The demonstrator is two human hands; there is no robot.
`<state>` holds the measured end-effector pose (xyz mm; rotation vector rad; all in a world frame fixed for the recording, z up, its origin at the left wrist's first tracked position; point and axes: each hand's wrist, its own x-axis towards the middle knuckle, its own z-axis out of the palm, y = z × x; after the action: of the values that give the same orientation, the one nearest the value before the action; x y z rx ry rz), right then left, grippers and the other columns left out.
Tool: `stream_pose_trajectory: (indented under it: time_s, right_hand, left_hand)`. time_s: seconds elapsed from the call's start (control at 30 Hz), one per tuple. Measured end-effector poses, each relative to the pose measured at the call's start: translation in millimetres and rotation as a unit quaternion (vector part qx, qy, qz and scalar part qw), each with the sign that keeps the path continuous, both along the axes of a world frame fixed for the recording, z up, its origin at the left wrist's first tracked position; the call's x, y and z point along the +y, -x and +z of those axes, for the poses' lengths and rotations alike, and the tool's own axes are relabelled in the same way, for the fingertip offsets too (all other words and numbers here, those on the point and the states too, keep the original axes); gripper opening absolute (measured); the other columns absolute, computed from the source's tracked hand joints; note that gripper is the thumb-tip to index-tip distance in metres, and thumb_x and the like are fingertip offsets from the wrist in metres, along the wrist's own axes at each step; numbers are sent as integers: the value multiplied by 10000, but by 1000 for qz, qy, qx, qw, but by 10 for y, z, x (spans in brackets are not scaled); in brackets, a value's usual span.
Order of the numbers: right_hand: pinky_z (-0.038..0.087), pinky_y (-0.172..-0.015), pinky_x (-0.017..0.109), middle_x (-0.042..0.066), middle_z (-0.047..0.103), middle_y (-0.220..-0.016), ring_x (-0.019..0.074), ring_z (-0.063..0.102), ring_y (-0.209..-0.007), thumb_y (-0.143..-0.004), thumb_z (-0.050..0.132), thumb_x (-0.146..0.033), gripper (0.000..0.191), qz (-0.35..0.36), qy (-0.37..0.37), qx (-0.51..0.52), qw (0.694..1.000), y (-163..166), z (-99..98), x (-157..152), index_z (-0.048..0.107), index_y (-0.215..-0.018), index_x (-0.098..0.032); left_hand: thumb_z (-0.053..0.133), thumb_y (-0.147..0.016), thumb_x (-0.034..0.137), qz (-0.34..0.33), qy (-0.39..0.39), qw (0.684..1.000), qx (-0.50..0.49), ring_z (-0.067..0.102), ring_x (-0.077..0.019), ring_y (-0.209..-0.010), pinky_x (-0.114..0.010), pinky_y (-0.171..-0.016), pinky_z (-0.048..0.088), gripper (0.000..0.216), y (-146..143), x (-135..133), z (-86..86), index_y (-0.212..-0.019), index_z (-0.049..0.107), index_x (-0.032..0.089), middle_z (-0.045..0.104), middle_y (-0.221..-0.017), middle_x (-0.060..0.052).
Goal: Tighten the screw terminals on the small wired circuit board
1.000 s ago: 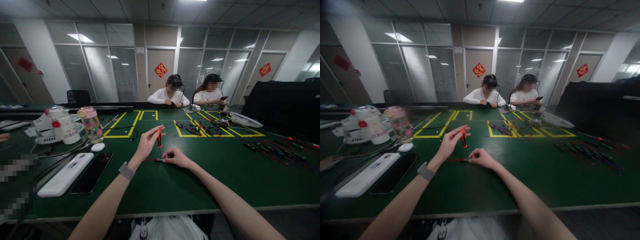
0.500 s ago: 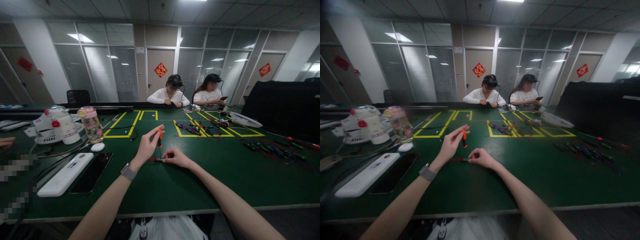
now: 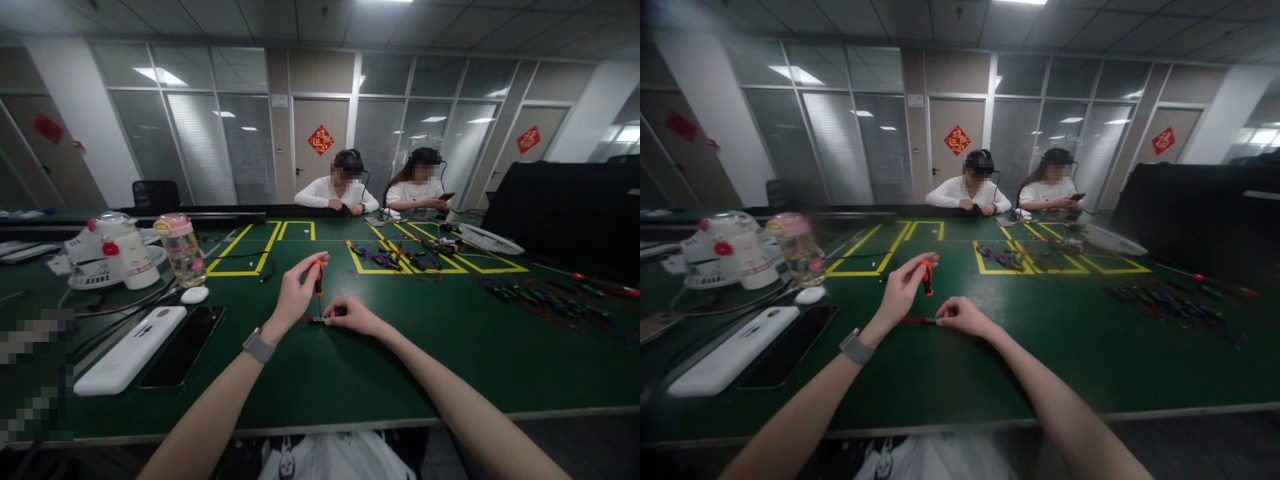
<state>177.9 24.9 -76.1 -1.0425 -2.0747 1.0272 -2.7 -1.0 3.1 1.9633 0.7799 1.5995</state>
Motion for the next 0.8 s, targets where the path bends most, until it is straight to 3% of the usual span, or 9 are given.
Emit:
stream_pose_trajectory:
  time_s: [0.1,0.23,0.3,0.47,0.57,0.7,0.8]
  right_hand:
    - [389,-581,226,-8,598,-676,112,507,-606,-725,733,-270,191,-1,3,-1,1000,4,-3,1,740,-858,-133]
    - [390,-586,231,-6,590,-681,114,505,-610,-722,731,-267,191,-4,5,1,1000,7,-4,-1,739,-855,-130]
    - [391,-587,232,-6,588,-685,114,503,-611,-721,731,-272,198,-2,8,3,1000,6,2,-5,738,-859,-130]
    - [391,-580,233,-8,586,-674,116,503,-606,-721,729,-279,207,2,14,2,1000,7,20,-13,734,-861,-126]
    - [395,-581,232,-8,591,-671,118,511,-609,-722,729,-274,199,0,16,2,1000,8,23,-15,733,-860,-130]
    - [396,-583,232,-5,597,-677,118,514,-611,-726,729,-269,187,-1,11,-1,1000,0,17,-15,734,-853,-132]
    - [393,-578,234,-5,596,-679,119,512,-610,-727,728,-271,191,-2,12,0,1000,-4,10,-12,735,-856,-131]
  left_hand:
    - [601,-880,282,15,24,999,-35,676,-183,-899,-302,-834,530,233,19,49,-5,-1068,677,167,707,-996,-71]
    - [662,-840,289,103,-47,994,1,625,-155,-824,-262,-760,508,134,55,52,-9,-918,705,188,654,-886,-31]
    - [595,-893,291,108,-63,992,32,624,-160,-890,-277,-821,499,170,57,32,-11,-994,701,205,661,-953,-39]
    - [440,-973,285,14,-2,1000,20,619,-186,-1094,-343,-974,471,350,27,20,-32,-1295,567,229,663,-1180,-71]
    - [546,-923,302,22,8,1000,0,651,-184,-972,-323,-889,511,318,26,38,-34,-1220,624,220,689,-1060,-63]
    - [674,-833,315,101,-39,994,15,602,-154,-792,-274,-754,503,187,50,43,-19,-991,708,220,618,-852,-16]
    - [601,-890,323,114,-47,992,40,601,-158,-848,-278,-791,490,208,58,39,-20,-1051,696,232,619,-909,-25]
